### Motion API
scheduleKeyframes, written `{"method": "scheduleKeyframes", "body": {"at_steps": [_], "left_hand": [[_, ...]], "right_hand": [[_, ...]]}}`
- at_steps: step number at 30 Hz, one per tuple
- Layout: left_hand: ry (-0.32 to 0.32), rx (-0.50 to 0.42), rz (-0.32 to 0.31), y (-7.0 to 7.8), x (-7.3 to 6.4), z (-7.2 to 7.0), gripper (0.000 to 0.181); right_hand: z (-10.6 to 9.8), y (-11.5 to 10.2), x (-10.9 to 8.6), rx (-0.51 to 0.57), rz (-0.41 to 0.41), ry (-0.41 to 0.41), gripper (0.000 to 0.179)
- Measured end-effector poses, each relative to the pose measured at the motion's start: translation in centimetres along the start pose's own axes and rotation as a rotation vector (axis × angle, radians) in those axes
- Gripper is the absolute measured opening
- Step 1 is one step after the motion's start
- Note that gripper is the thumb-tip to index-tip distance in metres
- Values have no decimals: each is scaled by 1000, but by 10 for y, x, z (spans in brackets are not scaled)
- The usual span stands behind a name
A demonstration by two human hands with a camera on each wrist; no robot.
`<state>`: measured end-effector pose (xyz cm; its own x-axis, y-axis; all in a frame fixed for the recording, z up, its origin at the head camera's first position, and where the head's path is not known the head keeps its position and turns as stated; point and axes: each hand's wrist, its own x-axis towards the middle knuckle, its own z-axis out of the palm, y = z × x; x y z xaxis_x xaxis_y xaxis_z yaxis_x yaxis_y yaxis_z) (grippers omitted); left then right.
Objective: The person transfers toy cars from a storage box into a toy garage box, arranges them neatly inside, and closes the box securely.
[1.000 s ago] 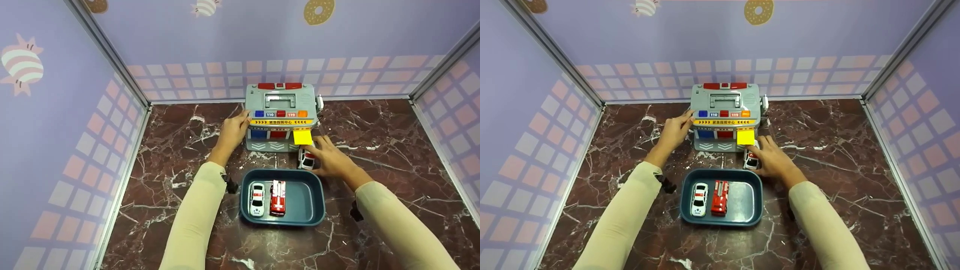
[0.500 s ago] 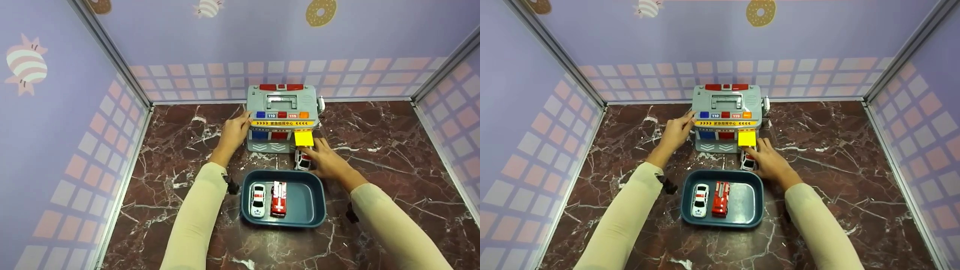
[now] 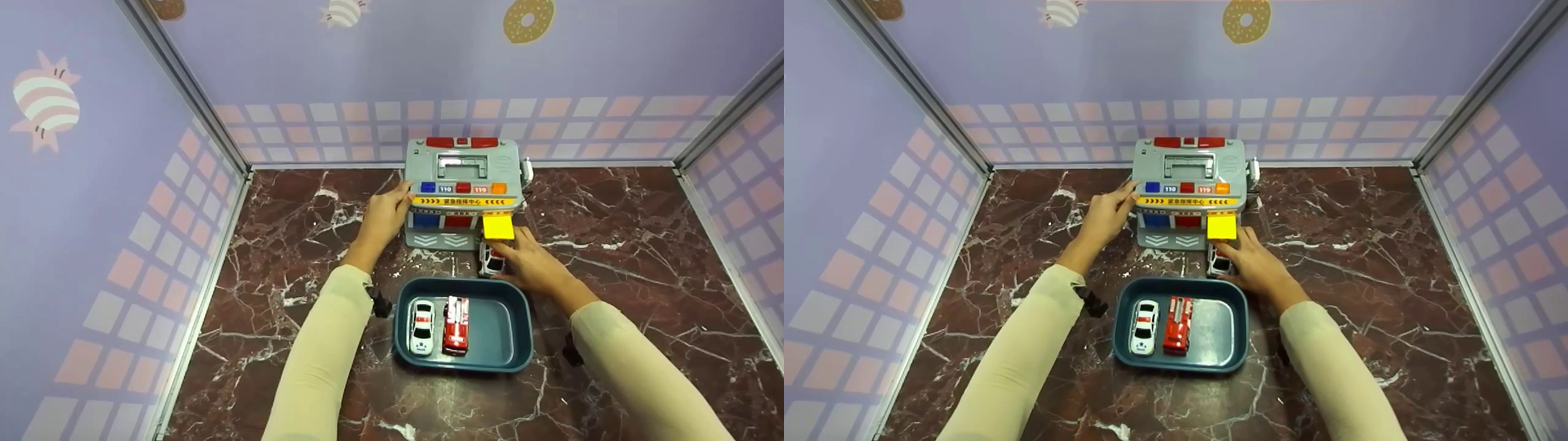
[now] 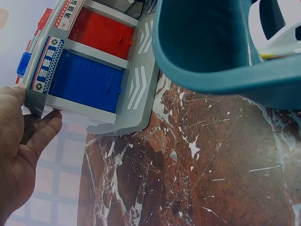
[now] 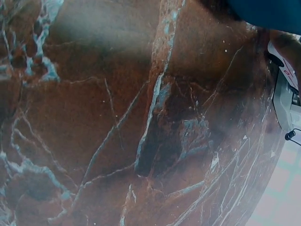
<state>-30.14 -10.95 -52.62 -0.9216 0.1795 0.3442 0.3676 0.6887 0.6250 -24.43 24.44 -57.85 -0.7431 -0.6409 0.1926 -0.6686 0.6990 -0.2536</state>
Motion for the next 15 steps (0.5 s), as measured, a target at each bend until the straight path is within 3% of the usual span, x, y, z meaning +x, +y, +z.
{"method": "scheduleKeyframes", "body": {"at_steps": [15], "left_hand": [[23, -13, -2, -1, 0, 2, 37]], "right_hand": [[8, -1, 1, -6, -25, 64, 70]]}}
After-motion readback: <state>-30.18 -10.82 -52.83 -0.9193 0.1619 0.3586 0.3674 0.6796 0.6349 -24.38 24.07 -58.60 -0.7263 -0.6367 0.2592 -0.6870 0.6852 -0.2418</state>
